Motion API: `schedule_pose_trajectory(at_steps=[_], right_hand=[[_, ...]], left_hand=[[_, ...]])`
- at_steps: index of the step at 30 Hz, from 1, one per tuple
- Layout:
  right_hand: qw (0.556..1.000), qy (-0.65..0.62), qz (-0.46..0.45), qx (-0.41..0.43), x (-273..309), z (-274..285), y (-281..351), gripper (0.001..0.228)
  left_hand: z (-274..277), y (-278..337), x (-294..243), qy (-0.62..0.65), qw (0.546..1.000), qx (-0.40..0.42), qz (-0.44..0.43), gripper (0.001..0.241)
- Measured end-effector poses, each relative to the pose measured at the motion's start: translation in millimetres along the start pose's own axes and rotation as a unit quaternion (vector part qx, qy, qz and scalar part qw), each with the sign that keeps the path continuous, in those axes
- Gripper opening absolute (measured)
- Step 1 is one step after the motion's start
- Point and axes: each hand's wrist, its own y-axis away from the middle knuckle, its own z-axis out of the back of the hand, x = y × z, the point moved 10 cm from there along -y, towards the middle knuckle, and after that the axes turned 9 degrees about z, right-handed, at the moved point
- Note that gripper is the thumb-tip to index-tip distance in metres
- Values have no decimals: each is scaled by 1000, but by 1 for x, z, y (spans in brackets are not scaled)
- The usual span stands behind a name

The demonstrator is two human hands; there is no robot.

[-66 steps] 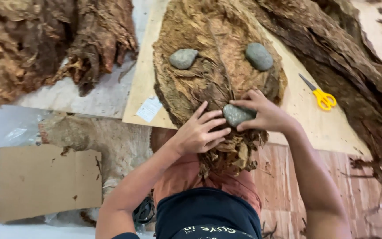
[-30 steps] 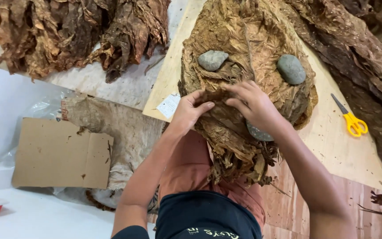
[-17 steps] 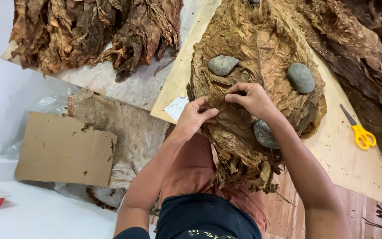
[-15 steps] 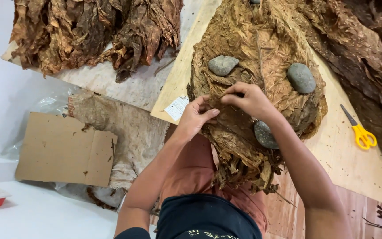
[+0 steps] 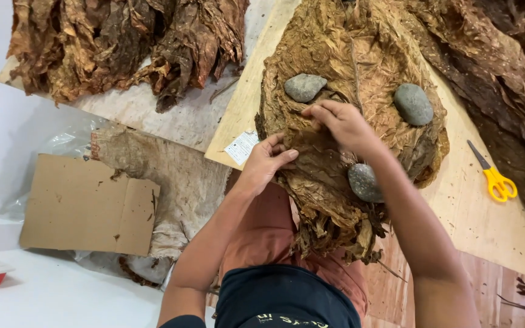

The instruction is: Smoothing and weighing down large dried leaves with stones on a table, likely for snack packaging or processing.

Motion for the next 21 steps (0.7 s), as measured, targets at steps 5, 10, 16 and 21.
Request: schedule_pose_trajectory(at_steps=[5, 10, 16, 21], right_hand=[[995, 39, 32, 89, -3, -4, 4, 38], [988, 129, 79, -39, -28, 16, 13, 32], [913, 359, 187, -55, 17, -20, 77, 37], [800, 551, 217, 93, 43, -83, 114, 96]], left_hand=[[7, -6, 14, 17, 1000, 6, 16, 43], [12, -4, 18, 28, 999, 14, 37, 40], [16, -5, 20, 11, 998, -7, 58, 44], [1, 11, -15, -232, 968, -79, 53, 59]])
